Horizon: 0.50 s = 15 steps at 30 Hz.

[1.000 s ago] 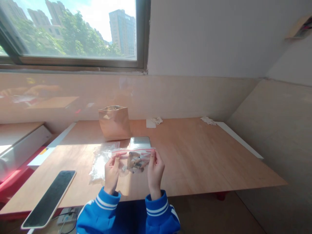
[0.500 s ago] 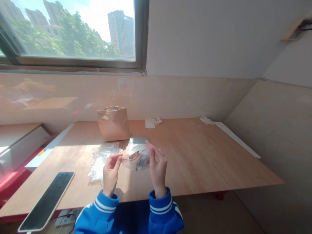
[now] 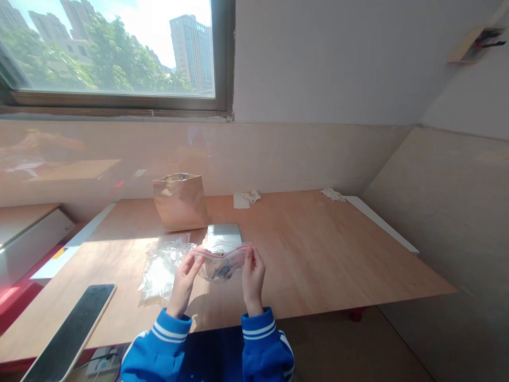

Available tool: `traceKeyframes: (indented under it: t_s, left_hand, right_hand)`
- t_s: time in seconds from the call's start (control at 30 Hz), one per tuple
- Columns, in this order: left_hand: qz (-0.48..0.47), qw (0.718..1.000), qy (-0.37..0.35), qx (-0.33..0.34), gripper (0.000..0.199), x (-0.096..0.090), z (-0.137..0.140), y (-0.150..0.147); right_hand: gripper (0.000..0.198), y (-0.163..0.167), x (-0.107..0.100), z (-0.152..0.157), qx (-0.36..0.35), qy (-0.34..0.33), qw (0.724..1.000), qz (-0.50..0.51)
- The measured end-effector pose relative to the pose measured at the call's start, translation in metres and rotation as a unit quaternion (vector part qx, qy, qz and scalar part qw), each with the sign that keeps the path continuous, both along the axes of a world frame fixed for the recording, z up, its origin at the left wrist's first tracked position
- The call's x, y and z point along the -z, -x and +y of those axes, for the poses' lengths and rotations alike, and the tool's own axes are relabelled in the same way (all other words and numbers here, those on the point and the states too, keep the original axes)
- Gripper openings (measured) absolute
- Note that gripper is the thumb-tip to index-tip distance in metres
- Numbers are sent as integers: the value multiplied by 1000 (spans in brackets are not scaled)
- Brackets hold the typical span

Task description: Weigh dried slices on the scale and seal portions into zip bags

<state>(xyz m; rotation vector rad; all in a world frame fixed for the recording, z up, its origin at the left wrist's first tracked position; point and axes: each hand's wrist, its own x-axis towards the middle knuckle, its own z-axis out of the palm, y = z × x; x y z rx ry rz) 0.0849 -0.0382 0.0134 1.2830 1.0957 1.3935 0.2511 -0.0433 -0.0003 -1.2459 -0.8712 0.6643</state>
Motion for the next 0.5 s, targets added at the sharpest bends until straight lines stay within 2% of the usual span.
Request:
traceKeyframes:
  t_s: [0.13,0.33,0.43,0.5]
  left_hand:
    - [-4,998,18,-55,33,5,1,-6]
    - [-40,987,78,-137,46,30,6,-8]
    - [-38,986,102,-124,51,44,6,-9]
    - [-25,991,79,-107,49,49,7,-10]
  right_hand:
    - [54,4,14,6,-25,1,999,37]
    - [57,3,34,14,-5,37,998,48]
    - [58,-3,47,16,-30,49,998,31]
    - [56,-7,54,17,-54,42,998,0]
